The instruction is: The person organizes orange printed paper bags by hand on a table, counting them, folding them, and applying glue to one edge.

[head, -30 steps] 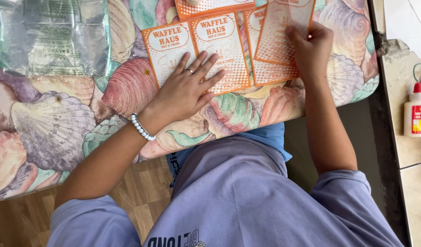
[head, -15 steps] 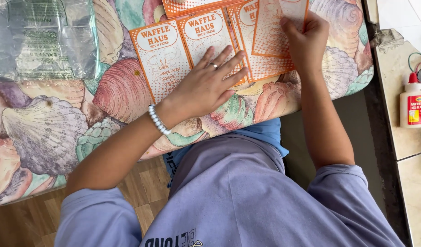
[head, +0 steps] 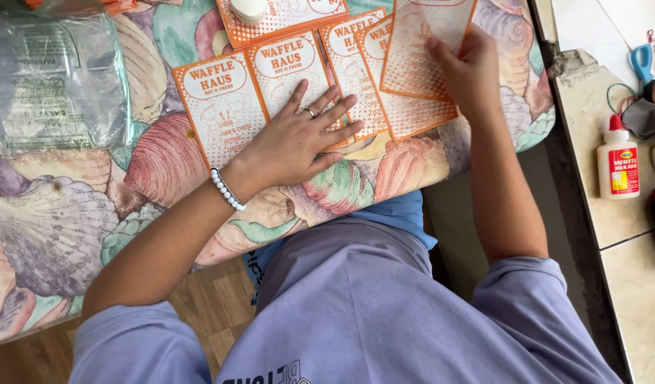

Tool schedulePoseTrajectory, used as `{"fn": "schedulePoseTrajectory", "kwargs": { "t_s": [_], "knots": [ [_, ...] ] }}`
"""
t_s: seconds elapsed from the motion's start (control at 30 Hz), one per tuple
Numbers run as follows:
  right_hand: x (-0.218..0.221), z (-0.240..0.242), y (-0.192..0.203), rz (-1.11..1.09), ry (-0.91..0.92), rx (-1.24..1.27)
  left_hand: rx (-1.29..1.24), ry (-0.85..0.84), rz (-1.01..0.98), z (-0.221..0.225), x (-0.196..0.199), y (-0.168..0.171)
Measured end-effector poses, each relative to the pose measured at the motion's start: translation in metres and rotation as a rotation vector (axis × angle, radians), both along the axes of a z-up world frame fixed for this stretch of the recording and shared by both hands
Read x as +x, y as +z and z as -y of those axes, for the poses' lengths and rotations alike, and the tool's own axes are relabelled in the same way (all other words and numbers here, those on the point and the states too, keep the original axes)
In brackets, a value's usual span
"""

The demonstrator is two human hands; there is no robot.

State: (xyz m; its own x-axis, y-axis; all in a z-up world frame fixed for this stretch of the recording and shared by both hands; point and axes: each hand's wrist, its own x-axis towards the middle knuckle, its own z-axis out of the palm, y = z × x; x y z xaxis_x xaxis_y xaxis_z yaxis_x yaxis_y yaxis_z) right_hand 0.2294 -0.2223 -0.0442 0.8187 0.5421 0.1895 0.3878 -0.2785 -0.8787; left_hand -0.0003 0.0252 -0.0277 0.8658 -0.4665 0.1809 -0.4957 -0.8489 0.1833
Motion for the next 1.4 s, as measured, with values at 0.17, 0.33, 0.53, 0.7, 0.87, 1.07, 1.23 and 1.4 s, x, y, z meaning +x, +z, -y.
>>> {"fn": "schedulePoseTrajectory", "kwargs": {
  "t_s": [0.17,0.33,0.53,0.7,0.87,1.07,1.23,1.4],
  "knots": [
    [0.048,0.046,-0.023,0.100,-0.156,-0.172,0.003,-0.019,-0.018,0.002,0.001,-0.003],
    [0.069,0.062,-0.025,0.025,-0.268,-0.103,-0.042,-0.046,0.050,0.019,0.011,0.006],
    [0.057,0.040,-0.023,0.053,-0.299,-0.084,-0.009,-0.042,-0.068,0.026,0.026,0.008],
    [0.043,0.031,-0.022,0.066,-0.211,-0.059,0.005,-0.034,-0.141,0.021,0.023,0.006],
    [0.045,0.030,-0.028,0.185,-0.258,-0.062,0.007,-0.040,-0.084,0.021,0.023,0.012],
    [0.083,0.072,-0.026,0.044,-0.276,-0.108,-0.017,-0.047,0.008,0.044,0.051,0.011],
    [0.087,0.092,0.006,0.062,-0.132,-0.175,-0.019,-0.080,-0.048,0.059,0.073,0.000],
    [0.081,0.109,-0.009,0.394,-0.262,-0.322,0.012,-0.096,-0.091,0.060,0.074,-0.001]
  ]
}}
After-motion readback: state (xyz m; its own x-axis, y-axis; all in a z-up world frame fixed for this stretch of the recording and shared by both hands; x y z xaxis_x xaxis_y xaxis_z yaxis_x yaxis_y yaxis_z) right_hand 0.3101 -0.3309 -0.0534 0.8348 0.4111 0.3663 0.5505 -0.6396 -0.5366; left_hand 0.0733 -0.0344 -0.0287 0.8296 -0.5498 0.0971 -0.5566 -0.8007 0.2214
